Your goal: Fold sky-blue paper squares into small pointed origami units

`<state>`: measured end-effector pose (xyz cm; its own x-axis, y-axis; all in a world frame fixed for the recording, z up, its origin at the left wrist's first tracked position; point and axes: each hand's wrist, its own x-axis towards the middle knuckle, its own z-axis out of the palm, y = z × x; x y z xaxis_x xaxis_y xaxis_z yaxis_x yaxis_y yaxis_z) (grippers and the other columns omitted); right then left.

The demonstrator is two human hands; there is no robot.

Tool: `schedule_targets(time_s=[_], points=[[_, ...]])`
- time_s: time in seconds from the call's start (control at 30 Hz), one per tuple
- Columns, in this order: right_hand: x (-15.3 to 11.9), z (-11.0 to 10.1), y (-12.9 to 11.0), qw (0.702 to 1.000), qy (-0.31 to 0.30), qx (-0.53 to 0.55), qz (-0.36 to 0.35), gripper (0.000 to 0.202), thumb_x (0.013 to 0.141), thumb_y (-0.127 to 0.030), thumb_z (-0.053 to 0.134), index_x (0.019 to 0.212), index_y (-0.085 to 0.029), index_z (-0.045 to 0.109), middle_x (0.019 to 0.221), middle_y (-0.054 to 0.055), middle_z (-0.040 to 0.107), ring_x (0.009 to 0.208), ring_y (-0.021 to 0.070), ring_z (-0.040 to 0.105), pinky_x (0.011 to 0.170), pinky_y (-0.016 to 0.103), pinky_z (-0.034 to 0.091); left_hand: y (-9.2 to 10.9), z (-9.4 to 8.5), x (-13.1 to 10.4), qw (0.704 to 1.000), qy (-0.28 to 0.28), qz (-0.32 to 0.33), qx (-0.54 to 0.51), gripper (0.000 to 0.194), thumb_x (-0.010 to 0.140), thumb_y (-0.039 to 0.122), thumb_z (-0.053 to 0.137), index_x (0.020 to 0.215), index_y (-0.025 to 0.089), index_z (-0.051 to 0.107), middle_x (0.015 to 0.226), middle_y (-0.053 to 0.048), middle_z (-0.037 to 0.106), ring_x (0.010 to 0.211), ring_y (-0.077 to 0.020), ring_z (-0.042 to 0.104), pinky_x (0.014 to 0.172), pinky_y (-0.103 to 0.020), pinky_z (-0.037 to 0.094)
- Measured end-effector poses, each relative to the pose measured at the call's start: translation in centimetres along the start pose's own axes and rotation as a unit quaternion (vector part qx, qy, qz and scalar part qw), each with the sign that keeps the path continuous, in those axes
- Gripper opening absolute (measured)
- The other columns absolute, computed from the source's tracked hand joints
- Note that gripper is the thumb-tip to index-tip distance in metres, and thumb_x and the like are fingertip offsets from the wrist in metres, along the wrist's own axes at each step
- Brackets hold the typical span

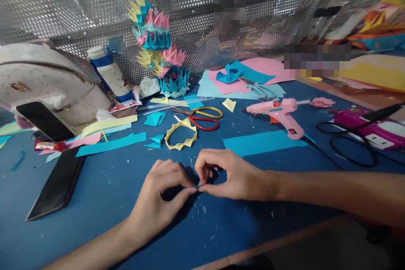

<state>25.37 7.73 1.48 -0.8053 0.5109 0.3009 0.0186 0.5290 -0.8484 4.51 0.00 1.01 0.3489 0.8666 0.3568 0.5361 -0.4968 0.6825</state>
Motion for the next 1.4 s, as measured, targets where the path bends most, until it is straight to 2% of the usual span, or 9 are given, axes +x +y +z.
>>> schedule_targets(time_s=[0.17,0.3,0.63,1.13,1.27,1.4], points=[[-0.1,-0.1,0.6,0.999,-0.025,-0.037,0.015,0.009,0.087,-0.020,0.072,0.092,-0.019,0.064,0.088,-0.001,0.062,0.079,0.0107,0.056,0.070,0.022,0.047,0.4,-0.3,0.0,1.000,0.019,-0.005,-0.022,0.023,0.097,0.025,0.064,0.075,0.021,0.066,0.074,0.002,0.066,0.073,-0.0150,0.057,0.073,-0.033,0.034],[-0.1,-0.1,1.2,0.999,-0.015,-0.042,0.029,0.010,0.091,-0.028,0.071,0.092,-0.018,0.068,0.088,0.001,0.063,0.077,0.0113,0.057,0.069,0.024,0.046,0.2,-0.5,-0.1,0.998,0.042,-0.034,-0.033,0.023,0.096,0.024,0.064,0.073,0.020,0.063,0.073,0.003,0.064,0.072,-0.0143,0.057,0.073,-0.032,0.037],[0.1,0.0,0.9,0.997,0.002,-0.063,0.039,0.012,0.091,-0.025,0.066,0.083,-0.017,0.064,0.076,-0.001,0.057,0.068,0.0102,0.049,0.061,0.023,0.040,-0.6,0.0,0.0,0.996,0.005,-0.083,-0.012,0.019,0.095,0.021,0.061,0.075,0.019,0.060,0.075,0.003,0.063,0.073,-0.0143,0.056,0.073,-0.030,0.036],[0.1,0.0,1.1,0.997,-0.007,-0.064,0.049,0.011,0.092,-0.026,0.062,0.085,-0.017,0.062,0.076,0.000,0.058,0.065,0.0099,0.047,0.059,0.023,0.038,-0.6,0.0,0.1,0.994,-0.005,-0.107,-0.024,0.023,0.093,0.026,0.062,0.071,0.020,0.060,0.071,0.003,0.063,0.069,-0.0145,0.056,0.069,-0.029,0.038],[0.1,0.0,1.0,0.996,-0.014,-0.065,0.060,0.010,0.094,-0.026,0.060,0.090,-0.017,0.062,0.077,-0.001,0.059,0.065,0.0101,0.047,0.060,0.024,0.038,-0.5,-0.1,0.2,0.992,-0.010,-0.114,-0.054,0.023,0.097,0.028,0.058,0.076,0.021,0.066,0.070,0.002,0.069,0.070,-0.0158,0.062,0.070,-0.029,0.042],[0.1,0.0,0.9,0.996,-0.019,-0.074,0.055,0.007,0.093,-0.025,0.061,0.092,-0.018,0.063,0.081,0.000,0.061,0.068,0.0105,0.049,0.061,0.024,0.039,-0.3,-0.3,0.3,0.989,-0.023,-0.121,-0.088,0.032,0.103,0.033,0.050,0.084,0.023,0.073,0.077,-0.001,0.075,0.078,-0.0180,0.067,0.077,-0.032,0.047]])
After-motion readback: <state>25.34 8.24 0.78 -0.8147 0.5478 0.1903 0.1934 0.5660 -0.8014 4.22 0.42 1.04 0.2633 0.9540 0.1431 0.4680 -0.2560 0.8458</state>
